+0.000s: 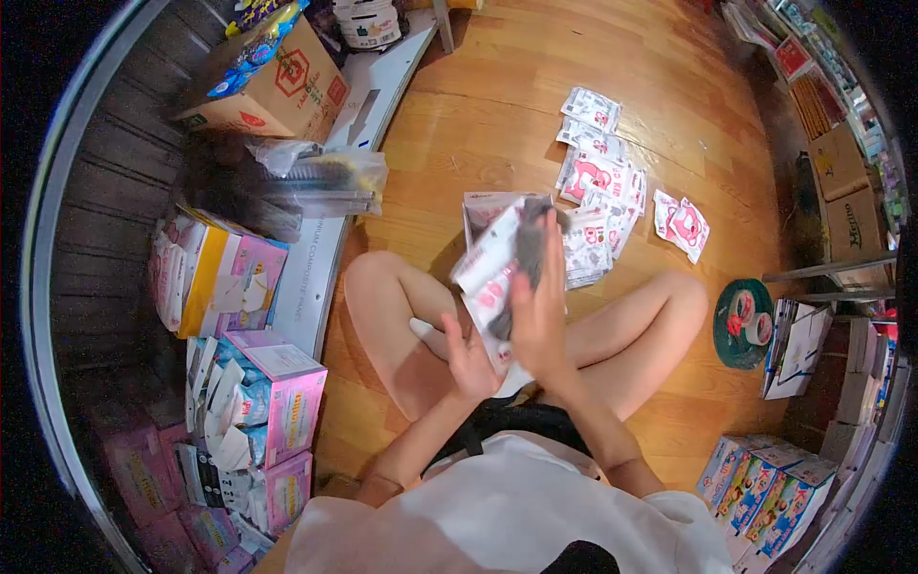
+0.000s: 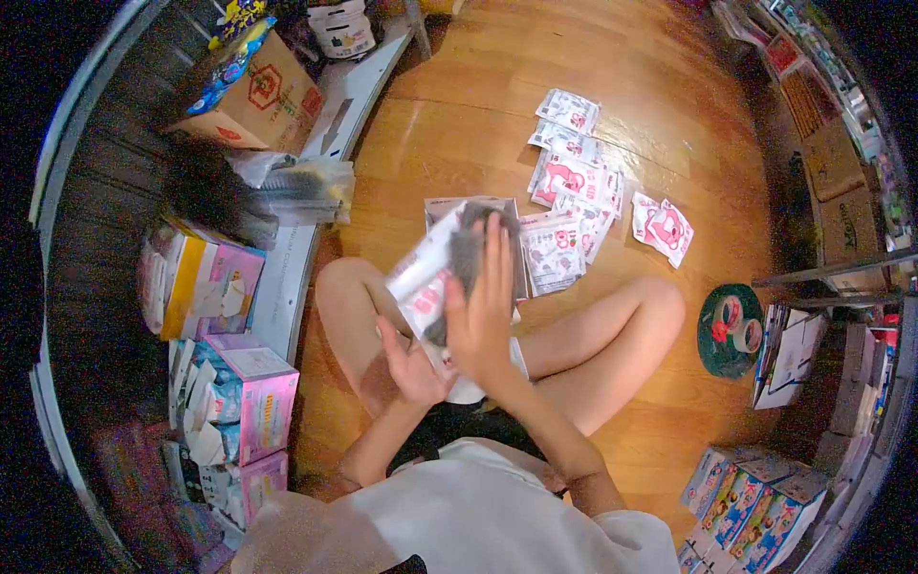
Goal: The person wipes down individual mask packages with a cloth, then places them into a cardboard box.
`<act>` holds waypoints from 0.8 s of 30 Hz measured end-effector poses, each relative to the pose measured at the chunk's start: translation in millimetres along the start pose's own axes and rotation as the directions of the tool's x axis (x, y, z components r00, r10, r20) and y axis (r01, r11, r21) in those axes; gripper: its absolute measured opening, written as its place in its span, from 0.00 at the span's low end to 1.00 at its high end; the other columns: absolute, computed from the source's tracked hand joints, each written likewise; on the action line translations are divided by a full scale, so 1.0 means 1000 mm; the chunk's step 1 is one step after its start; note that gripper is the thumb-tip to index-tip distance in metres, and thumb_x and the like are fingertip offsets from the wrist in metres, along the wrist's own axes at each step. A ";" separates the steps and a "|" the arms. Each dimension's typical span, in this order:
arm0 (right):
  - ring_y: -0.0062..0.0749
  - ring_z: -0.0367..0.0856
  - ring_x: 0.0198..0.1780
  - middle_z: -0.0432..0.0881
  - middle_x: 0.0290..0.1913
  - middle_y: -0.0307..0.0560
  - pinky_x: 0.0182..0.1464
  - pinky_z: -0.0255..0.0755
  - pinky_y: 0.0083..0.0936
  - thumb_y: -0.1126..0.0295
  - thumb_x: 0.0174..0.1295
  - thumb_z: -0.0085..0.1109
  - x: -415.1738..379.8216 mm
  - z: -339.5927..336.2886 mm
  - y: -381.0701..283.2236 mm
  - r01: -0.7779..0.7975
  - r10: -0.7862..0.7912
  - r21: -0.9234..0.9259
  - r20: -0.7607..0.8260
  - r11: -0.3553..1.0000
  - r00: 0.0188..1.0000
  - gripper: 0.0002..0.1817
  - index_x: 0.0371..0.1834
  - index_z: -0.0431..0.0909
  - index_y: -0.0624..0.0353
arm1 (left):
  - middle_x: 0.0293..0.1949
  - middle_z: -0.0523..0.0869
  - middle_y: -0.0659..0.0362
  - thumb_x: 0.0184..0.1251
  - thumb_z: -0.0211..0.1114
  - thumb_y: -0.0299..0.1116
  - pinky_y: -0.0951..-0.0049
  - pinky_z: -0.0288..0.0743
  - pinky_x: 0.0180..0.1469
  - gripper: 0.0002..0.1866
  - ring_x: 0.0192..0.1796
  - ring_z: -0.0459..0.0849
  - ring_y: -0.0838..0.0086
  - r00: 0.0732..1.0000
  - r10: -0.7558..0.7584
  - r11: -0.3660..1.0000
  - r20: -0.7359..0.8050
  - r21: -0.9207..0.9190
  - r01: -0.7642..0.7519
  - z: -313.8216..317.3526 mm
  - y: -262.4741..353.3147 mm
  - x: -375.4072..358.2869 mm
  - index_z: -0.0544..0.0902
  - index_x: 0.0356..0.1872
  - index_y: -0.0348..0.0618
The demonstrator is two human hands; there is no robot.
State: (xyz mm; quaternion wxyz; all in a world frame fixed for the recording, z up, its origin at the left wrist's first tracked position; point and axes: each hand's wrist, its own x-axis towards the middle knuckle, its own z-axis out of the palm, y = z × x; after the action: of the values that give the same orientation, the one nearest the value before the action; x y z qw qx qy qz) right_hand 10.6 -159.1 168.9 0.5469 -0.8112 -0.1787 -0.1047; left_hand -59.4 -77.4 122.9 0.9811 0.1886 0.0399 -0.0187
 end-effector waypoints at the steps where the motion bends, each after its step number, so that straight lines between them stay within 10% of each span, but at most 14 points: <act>1: 0.64 0.41 0.77 0.46 0.76 0.66 0.74 0.37 0.54 0.60 0.69 0.44 0.009 -0.004 0.003 -0.026 0.025 0.078 0.011 0.997 1.000 0.35 0.71 0.52 0.77 | 0.72 0.62 0.55 0.62 0.33 0.78 0.63 0.56 0.72 0.54 0.72 0.64 0.64 0.981 -0.018 0.983 -0.195 0.178 0.054 0.014 0.001 0.000 0.48 0.75 0.39; 9: 0.66 0.38 0.77 0.47 0.76 0.67 0.74 0.29 0.59 0.61 0.67 0.44 -0.052 0.013 -0.007 0.189 -0.273 0.270 0.321 0.944 0.907 0.34 0.70 0.55 0.77 | 0.73 0.59 0.52 0.66 0.29 0.74 0.63 0.47 0.76 0.51 0.75 0.56 0.63 0.990 0.027 0.843 -0.140 0.536 0.053 -0.030 0.022 0.001 0.53 0.74 0.37; 14: 0.62 0.40 0.78 0.48 0.77 0.62 0.74 0.29 0.58 0.59 0.69 0.39 -0.004 0.023 0.007 0.127 -0.138 0.138 0.068 0.982 0.988 0.33 0.73 0.53 0.70 | 0.75 0.53 0.54 0.73 0.25 0.66 0.65 0.40 0.77 0.44 0.76 0.51 0.65 0.996 -0.083 0.627 -0.027 0.776 0.073 0.001 0.031 -0.007 0.48 0.75 0.37; 22: 0.56 0.45 0.78 0.52 0.76 0.61 0.74 0.32 0.56 0.56 0.71 0.38 -0.036 0.034 -0.001 0.202 -0.233 0.189 0.158 0.961 0.960 0.32 0.71 0.56 0.70 | 0.75 0.55 0.50 0.79 0.26 0.52 0.63 0.42 0.76 0.35 0.76 0.54 0.61 0.988 -0.048 0.759 -0.144 0.638 0.130 -0.027 0.033 -0.010 0.49 0.74 0.31; 24: 0.56 0.46 0.78 0.54 0.75 0.63 0.74 0.32 0.56 0.56 0.71 0.39 -0.022 0.025 0.011 0.164 -0.175 0.082 0.163 0.983 0.971 0.32 0.71 0.55 0.70 | 0.75 0.54 0.49 0.78 0.22 0.55 0.66 0.45 0.75 0.37 0.76 0.54 0.65 0.981 -0.026 0.333 0.190 0.927 -0.170 -0.025 0.038 -0.020 0.48 0.74 0.32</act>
State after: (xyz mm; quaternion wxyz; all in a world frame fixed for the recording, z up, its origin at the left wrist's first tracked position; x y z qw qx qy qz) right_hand -6.0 -143.2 141.9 0.5459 -0.7800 -0.2966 -0.0757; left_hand -78.8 -32.7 115.9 0.6924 0.7180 -0.0706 -0.0108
